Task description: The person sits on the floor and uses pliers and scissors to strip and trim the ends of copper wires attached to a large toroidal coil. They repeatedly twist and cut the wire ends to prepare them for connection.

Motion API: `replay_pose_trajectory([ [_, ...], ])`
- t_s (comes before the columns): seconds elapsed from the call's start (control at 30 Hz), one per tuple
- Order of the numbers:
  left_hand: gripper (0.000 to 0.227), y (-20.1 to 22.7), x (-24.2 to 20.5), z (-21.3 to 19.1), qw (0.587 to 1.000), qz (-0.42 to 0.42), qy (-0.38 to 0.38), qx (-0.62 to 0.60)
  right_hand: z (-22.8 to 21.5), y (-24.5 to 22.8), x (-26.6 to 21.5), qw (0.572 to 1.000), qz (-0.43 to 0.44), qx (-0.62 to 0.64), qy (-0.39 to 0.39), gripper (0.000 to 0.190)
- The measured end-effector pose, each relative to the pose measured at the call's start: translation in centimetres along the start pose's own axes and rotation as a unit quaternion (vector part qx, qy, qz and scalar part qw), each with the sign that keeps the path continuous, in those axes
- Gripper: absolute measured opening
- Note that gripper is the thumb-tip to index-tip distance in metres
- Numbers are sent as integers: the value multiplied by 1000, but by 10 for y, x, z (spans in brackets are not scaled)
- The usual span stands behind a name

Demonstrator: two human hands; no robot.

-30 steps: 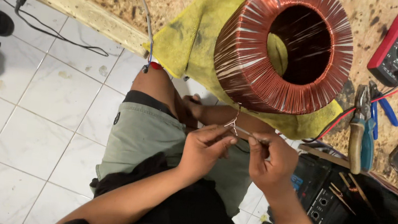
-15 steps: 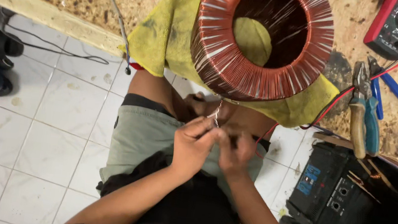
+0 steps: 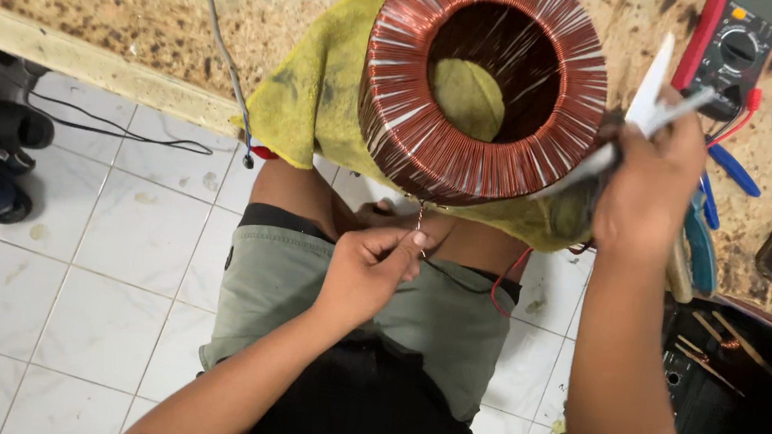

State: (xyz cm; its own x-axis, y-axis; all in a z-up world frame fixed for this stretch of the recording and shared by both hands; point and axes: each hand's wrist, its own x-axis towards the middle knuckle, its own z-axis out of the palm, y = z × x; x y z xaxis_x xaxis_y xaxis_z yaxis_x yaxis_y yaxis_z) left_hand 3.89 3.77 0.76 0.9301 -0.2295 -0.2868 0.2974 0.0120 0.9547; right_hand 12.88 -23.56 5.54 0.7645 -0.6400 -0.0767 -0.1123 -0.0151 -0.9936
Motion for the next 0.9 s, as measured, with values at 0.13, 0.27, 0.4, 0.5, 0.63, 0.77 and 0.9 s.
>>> replay_pose_trajectory([
  [0.13, 47, -8, -1, -4, 951, 199, 53, 230, 14, 2, 19, 991, -34, -97, -87, 31],
  [0.27, 29, -13, -23, -5, 808, 346, 97, 468, 7, -6, -5, 975, -85, -191, -73, 30],
  [0.4, 38, -33, -29, -21, 976, 125, 48, 173, -54, 8, -46, 905, -344, -252, 14, 38],
  [0.5, 52, -33, 3, -30, 997, -19, -54, -51, -89, 8, -70, 751, -420, -509, 33, 41],
  [0.63, 46, -48, 23, -24, 953, -35, -220, -206, -128, 30, -58, 712, -369, -596, -40, 54],
  [0.77, 43, -63, 31, -27, 909, -116, -267, -298, -143, 31, -45, 669, -412, -616, -59, 48],
  [0.9, 26, -69, 28, -30, 894, -89, -278, -340, -155, 28, -39, 763, -290, -571, -83, 50],
])
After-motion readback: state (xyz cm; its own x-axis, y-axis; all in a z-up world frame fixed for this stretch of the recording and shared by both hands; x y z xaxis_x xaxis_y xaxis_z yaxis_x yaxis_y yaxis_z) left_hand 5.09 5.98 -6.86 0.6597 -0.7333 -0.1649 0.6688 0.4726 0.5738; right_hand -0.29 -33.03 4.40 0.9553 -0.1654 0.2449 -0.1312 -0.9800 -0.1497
